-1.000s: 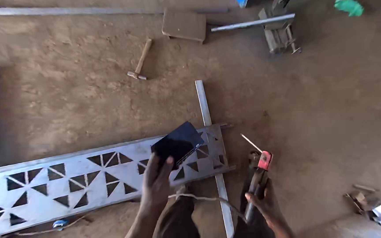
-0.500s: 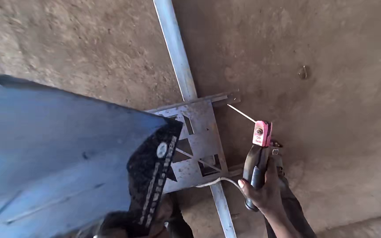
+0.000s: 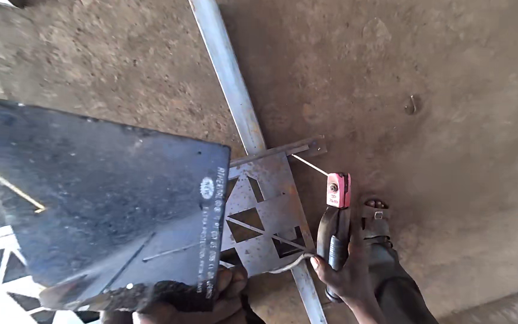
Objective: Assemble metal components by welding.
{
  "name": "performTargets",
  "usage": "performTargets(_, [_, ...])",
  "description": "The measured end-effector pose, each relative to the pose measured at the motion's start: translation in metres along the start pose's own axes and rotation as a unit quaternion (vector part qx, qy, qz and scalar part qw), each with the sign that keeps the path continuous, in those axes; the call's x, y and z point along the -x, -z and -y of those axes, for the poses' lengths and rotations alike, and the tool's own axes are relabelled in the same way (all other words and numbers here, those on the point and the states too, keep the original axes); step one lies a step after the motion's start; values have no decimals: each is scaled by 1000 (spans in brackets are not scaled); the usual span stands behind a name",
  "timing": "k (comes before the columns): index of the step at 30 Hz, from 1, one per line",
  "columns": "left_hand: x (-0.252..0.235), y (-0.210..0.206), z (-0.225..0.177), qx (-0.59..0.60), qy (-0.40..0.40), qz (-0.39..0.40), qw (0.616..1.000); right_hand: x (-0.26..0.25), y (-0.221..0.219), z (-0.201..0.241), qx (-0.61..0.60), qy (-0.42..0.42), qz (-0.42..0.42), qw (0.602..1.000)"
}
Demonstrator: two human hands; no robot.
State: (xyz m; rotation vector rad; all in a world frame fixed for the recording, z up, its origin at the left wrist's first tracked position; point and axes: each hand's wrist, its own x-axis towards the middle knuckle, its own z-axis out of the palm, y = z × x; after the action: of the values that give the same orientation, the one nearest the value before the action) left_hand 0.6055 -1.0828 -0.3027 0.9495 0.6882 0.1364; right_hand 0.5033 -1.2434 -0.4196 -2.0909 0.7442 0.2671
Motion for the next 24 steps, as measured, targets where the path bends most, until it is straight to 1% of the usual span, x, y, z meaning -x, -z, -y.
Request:
performTargets(4, [-2, 0, 1, 6, 2, 2, 1000, -1, -6, 6, -11, -11, 10, 1000])
performTargets(10, [-7, -1, 0, 19, 28, 6, 999, -5, -12, 16, -22, -18, 14, 1000])
performTargets(13, [-6, 1, 3, 30, 33, 19, 999, -5, -14, 16, -19, -12, 5, 1000])
performTargets(20, [-5, 0, 5, 39, 38, 18, 998, -5, -15, 15, -9, -6, 2, 1000])
performTargets(24, [-4, 1, 7, 41, 43, 22, 998, -6, -15, 14, -24, 1, 2, 1000])
